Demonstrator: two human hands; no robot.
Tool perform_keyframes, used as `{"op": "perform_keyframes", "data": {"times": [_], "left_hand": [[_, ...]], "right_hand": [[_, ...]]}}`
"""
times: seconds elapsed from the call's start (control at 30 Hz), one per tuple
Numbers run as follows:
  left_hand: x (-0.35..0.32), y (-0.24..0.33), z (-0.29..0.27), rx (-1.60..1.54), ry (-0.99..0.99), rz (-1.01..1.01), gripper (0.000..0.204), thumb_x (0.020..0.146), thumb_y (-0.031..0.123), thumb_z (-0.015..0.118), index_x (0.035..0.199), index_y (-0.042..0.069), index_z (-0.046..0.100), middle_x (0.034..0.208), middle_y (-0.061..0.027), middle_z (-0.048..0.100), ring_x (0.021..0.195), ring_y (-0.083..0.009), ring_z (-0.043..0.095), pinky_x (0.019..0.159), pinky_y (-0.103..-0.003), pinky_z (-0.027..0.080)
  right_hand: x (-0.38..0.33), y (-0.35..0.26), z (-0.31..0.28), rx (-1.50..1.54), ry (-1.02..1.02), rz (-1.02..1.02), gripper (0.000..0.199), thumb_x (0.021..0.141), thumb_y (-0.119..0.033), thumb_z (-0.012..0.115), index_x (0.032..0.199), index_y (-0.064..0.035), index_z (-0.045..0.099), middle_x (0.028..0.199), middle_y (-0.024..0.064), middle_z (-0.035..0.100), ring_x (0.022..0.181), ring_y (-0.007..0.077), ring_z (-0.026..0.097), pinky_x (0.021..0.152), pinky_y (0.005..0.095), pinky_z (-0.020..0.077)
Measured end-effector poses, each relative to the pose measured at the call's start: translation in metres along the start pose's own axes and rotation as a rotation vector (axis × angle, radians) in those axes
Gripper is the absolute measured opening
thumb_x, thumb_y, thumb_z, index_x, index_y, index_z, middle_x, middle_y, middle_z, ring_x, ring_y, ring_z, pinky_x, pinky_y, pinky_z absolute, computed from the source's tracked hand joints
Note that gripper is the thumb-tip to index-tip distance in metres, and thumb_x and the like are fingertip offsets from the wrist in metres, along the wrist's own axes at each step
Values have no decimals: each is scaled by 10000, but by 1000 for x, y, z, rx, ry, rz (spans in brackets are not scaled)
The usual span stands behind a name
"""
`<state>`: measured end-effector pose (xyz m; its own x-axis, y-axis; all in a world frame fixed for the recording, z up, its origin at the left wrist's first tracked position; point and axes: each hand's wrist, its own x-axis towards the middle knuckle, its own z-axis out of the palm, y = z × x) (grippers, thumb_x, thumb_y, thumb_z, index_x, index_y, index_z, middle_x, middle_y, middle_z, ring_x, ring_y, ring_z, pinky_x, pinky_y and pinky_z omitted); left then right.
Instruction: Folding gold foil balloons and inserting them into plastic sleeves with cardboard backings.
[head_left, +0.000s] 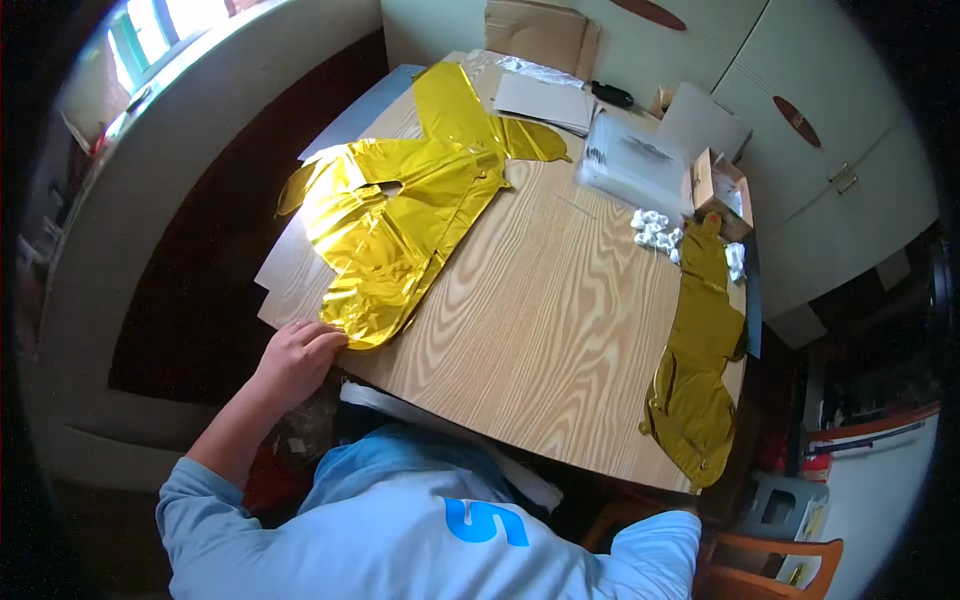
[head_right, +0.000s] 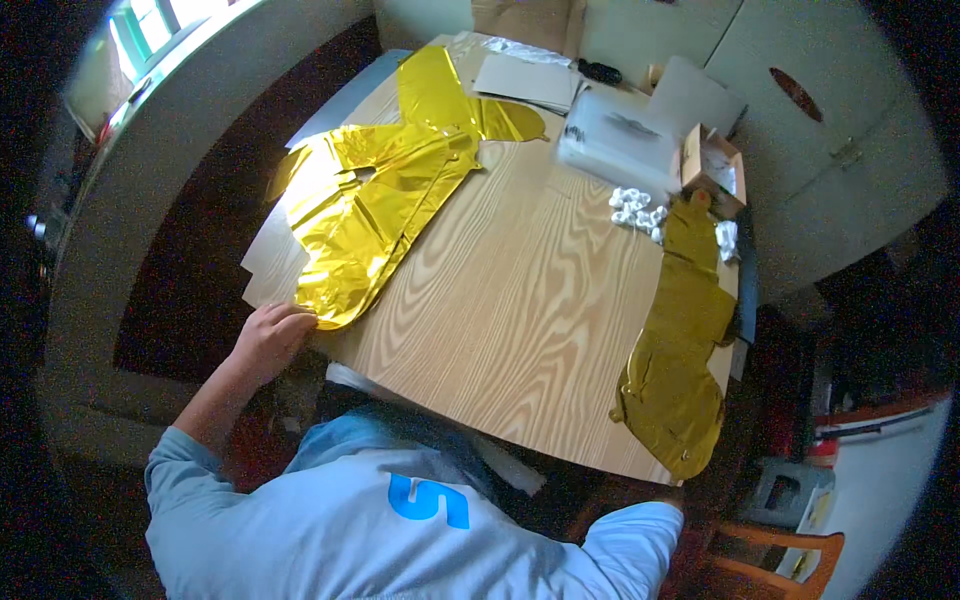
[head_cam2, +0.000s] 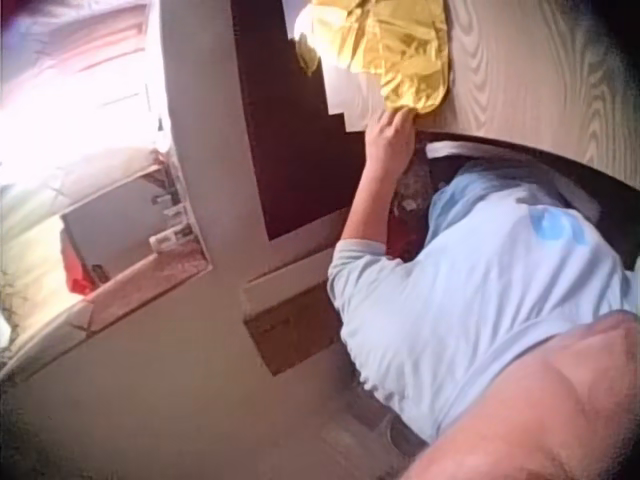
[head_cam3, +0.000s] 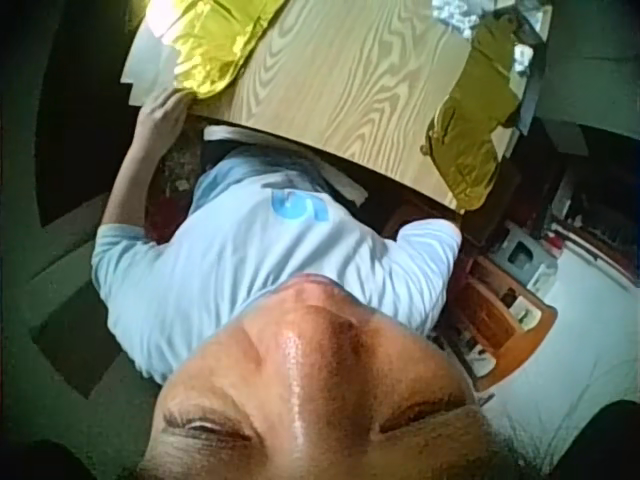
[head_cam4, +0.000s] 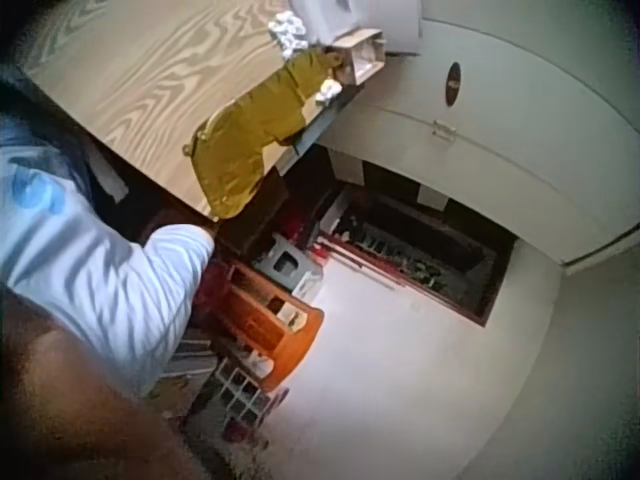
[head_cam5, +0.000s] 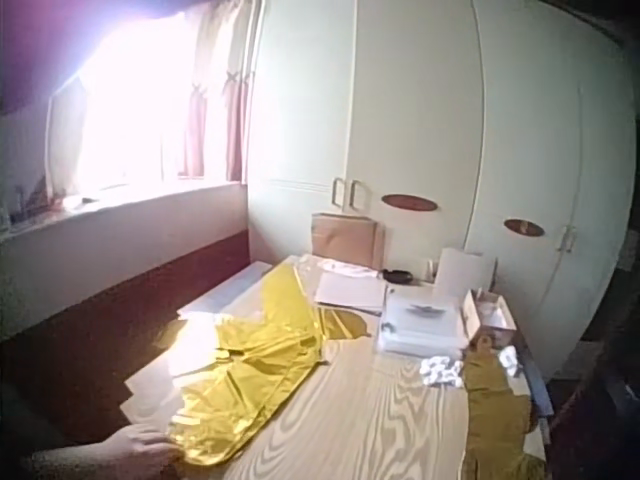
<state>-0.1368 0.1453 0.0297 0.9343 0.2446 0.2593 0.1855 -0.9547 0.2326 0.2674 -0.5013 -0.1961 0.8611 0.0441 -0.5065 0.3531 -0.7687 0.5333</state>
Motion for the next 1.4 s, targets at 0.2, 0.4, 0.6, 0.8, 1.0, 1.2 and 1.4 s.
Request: {"op": "perform_keyframes", "data": {"times": [0.2,0.4,0.6,0.8,1.0,1.2,1.4], "left_hand": [[12,9,-7,-186,-28,-122,135,811,28,672,941,53,699,976,-122,688,909,-301,669,806,-392,545],[21,3,-13,-109,-82,-15,92,830,30,646,915,29,680,887,-145,647,772,-347,639,691,-419,527],[55,3,-22,-464,-277,-115,109,775,108,749,766,19,686,770,-130,636,737,-306,645,657,-390,512],[73,-9,-21,-536,-546,-349,317,751,249,852,784,-3,662,642,-65,603,626,-138,596,590,-332,477],[85,-17,-27,-641,-572,-328,237,866,222,748,930,-1,702,713,-70,651,672,-155,620,634,-317,503],[86,-32,-34,-450,-287,-197,177,898,138,659,1019,12,686,878,-142,711,765,-250,681,719,-359,534],[101,-22,-47,-152,95,-125,112,902,143,628,945,41,642,846,-170,678,805,-365,675,714,-433,533]], "right_hand": [[-12,-3,-4,-12,-22,-25,417,1011,-345,449,1276,-79,631,1226,171,654,1147,313,610,1004,435,471],[-76,-38,-45,-69,-148,-160,414,1018,-338,440,1247,-69,655,1183,185,678,1108,306,638,996,430,476],[-242,-120,-248,798,-283,-1224,278,963,-250,596,1060,-17,710,1015,189,708,961,308,690,871,369,537],[-263,-239,-366,1060,523,-1508,115,889,-106,671,943,-9,699,896,146,697,837,311,678,751,375,538],[-270,-342,-386,850,1163,-1611,153,800,-108,660,936,-44,686,857,90,613,783,277,596,745,399,466],[-281,-350,-373,532,1210,-1461,176,766,-214,707,854,-65,677,850,92,546,785,285,531,778,404,428],[-259,-364,-385,870,1116,-1602,158,838,-188,708,916,-54,680,1032,147,680,946,347,649,798,454,526]]}}
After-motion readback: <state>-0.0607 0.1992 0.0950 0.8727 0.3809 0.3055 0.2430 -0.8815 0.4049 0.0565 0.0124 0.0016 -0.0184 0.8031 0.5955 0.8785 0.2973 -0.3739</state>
